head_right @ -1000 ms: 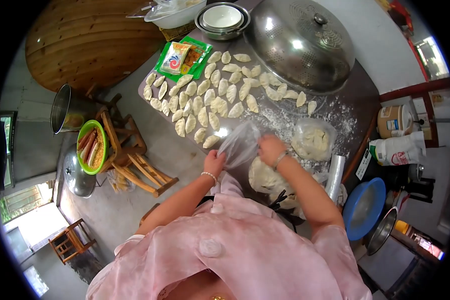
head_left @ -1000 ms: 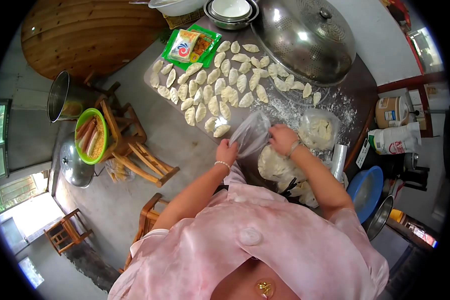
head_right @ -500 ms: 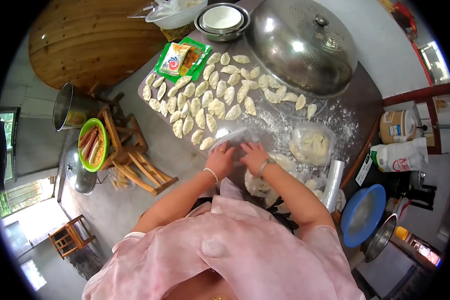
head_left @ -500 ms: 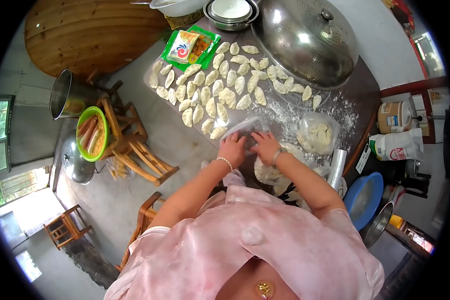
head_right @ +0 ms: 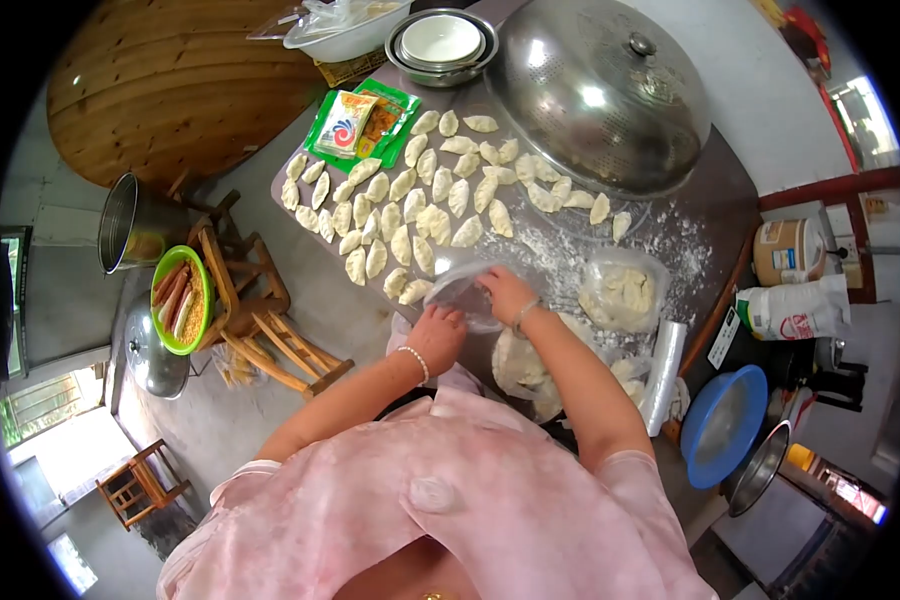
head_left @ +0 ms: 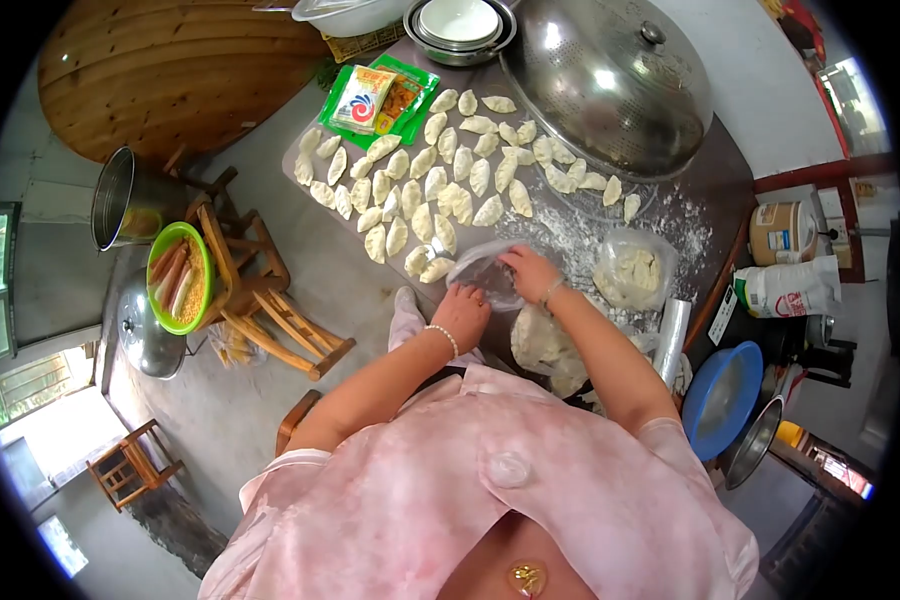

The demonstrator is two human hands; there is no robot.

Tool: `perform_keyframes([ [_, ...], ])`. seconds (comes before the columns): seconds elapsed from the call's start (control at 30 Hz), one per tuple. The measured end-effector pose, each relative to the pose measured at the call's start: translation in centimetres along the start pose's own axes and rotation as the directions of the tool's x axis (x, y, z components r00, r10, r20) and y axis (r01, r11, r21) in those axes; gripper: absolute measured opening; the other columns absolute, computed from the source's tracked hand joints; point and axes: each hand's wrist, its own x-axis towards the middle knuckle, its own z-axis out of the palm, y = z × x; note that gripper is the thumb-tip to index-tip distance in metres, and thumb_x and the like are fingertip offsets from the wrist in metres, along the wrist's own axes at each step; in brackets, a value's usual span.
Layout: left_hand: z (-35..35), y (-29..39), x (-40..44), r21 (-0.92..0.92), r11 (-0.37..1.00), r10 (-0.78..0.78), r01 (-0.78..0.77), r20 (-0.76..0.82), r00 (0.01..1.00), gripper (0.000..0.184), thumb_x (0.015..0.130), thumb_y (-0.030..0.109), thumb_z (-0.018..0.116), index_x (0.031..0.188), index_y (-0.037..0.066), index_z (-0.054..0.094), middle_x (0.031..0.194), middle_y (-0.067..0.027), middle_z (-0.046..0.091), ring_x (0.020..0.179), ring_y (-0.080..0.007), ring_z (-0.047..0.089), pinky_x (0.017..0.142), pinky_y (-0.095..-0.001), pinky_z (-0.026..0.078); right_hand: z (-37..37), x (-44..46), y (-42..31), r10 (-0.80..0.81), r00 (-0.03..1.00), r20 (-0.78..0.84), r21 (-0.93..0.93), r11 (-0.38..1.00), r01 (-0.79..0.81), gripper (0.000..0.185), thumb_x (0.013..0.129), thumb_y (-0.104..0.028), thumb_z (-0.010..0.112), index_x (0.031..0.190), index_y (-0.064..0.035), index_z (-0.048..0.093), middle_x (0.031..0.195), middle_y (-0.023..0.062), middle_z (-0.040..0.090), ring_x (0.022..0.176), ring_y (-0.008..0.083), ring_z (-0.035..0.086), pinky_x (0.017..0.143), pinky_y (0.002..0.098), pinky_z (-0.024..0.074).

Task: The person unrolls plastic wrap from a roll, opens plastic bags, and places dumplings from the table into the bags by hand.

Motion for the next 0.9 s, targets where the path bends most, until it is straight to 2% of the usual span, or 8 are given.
perform_keyframes([
  [0.1, 0.1, -0.3, -0.1, -0.030, 0.999, 0.026, -0.023, 0.078, 0.997, 0.014, 0.070, 0.010, 0.053, 0.081, 0.006, 0.061, 0.093, -0.0117, 0.058, 0.095, -0.0254, 0.052, 0.088, -0.0393, 0.035, -0.7, 1.5, 0.6, -0.087, 0.996, -0.013, -0.045, 0.995, 0.086, 0.029, 0.074, -0.001, 0.051, 0.099, -0.0093, 0.061, 0.092, 0.0115, 0.060, 0.086, 0.0272, 0.059, 0.073, 0.0351, 0.0476],
  [0.2, -0.3, -0.3, -0.1, -0.084, 0.996, 0.030, -0.025, 0.050, 0.998, 0.014, 0.070, 0.010, 0.053, 0.081, 0.006, 0.060, 0.092, -0.0113, 0.058, 0.093, -0.0250, 0.053, 0.086, -0.0377, 0.036, -2.8, 2.5, 0.9, 0.124, 0.991, -0.043, 0.237, 0.965, -0.110, 0.019, 0.076, -0.004, 0.051, 0.090, -0.0057, 0.064, 0.082, 0.0113, 0.063, 0.074, 0.0251, 0.062, 0.066, 0.0328, 0.0487],
  [0.3, -0.8, -0.6, 0.6, -0.176, 0.984, 0.007, -0.019, -0.068, 0.998, 0.016, 0.071, 0.008, 0.052, 0.085, 0.005, 0.058, 0.094, -0.0123, 0.057, 0.091, -0.0275, 0.054, 0.082, -0.0372, 0.039, -4.1, 4.0, 3.6, 0.288, 0.914, -0.285, 0.315, 0.929, -0.194, 0.014, 0.076, -0.011, 0.056, 0.083, -0.0036, 0.065, 0.072, 0.0105, 0.063, 0.064, 0.0236, 0.062, 0.061, 0.0316, 0.0483],
  [0.43, -1.2, -0.9, 2.9, -0.452, 0.877, -0.237, 0.162, -0.114, 0.965, 0.026, 0.073, 0.004, 0.048, 0.099, 0.002, 0.053, 0.105, -0.0143, 0.054, 0.090, -0.0326, 0.055, 0.076, -0.0393, 0.045, -5.4, 6.2, 4.8, 0.368, 0.854, -0.369, 0.183, 0.929, -0.322, 0.032, 0.070, -0.028, 0.065, 0.091, -0.0034, 0.064, 0.079, 0.0114, 0.063, 0.071, 0.0243, 0.062, 0.065, 0.0326, 0.0480],
  [0.53, -0.2, -1.5, 4.5, -0.500, 0.824, -0.389, 0.267, -0.156, 0.908, 0.034, 0.074, 0.003, 0.047, 0.108, 0.002, 0.049, 0.114, -0.0154, 0.050, 0.092, -0.0342, 0.056, 0.074, -0.0418, 0.047, -5.5, 7.9, 3.9, 0.415, 0.831, -0.370, 0.098, 0.907, -0.409, 0.054, 0.064, -0.041, 0.069, 0.102, -0.0036, 0.060, 0.085, 0.0129, 0.063, 0.080, 0.0272, 0.061, 0.073, 0.0343, 0.0471],
  [0.63, 0.4, -1.9, 5.3, -0.530, 0.790, -0.454, 0.308, -0.167, 0.875, 0.040, 0.073, 0.004, 0.048, 0.113, 0.003, 0.046, 0.118, -0.0157, 0.048, 0.094, -0.0338, 0.055, 0.075, -0.0406, 0.047, -5.1, 9.3, 2.0, 0.461, 0.841, -0.284, -0.080, 0.862, -0.500, 0.056, 0.063, -0.042, 0.070, 0.104, -0.0054, 0.059, 0.089, 0.0135, 0.062, 0.085, 0.0294, 0.060, 0.075, 0.0365, 0.0469],
  [0.77, -0.5, -1.3, 4.0, -0.523, 0.825, -0.329, 0.216, -0.132, 0.935, 0.037, 0.073, 0.003, 0.048, 0.110, 0.002, 0.049, 0.118, -0.0160, 0.048, 0.093, -0.0340, 0.055, 0.074, -0.0408, 0.047, -4.3, 9.6, 0.4, 0.503, 0.797, -0.335, -0.110, 0.819, -0.563, 0.044, 0.062, -0.034, 0.069, 0.098, -0.0114, 0.059, 0.104, 0.0152, 0.057, 0.091, 0.0299, 0.057, 0.076, 0.0404, 0.0467],
  [0.9, -0.4, -0.2, 2.2, -0.361, 0.930, -0.144, 0.074, -0.172, 0.974, 0.035, 0.073, 0.005, 0.049, 0.107, 0.003, 0.053, 0.121, -0.0142, 0.048, 0.105, -0.0313, 0.050, 0.086, -0.0401, 0.041, -3.5, 9.2, 1.6, 0.492, 0.793, -0.360, 0.003, 0.850, -0.526, 0.035, 0.061, -0.025, 0.069, 0.091, -0.0104, 0.057, 0.096, 0.0109, 0.058, 0.085, 0.0307, 0.058, 0.072, 0.0416, 0.0469],
])
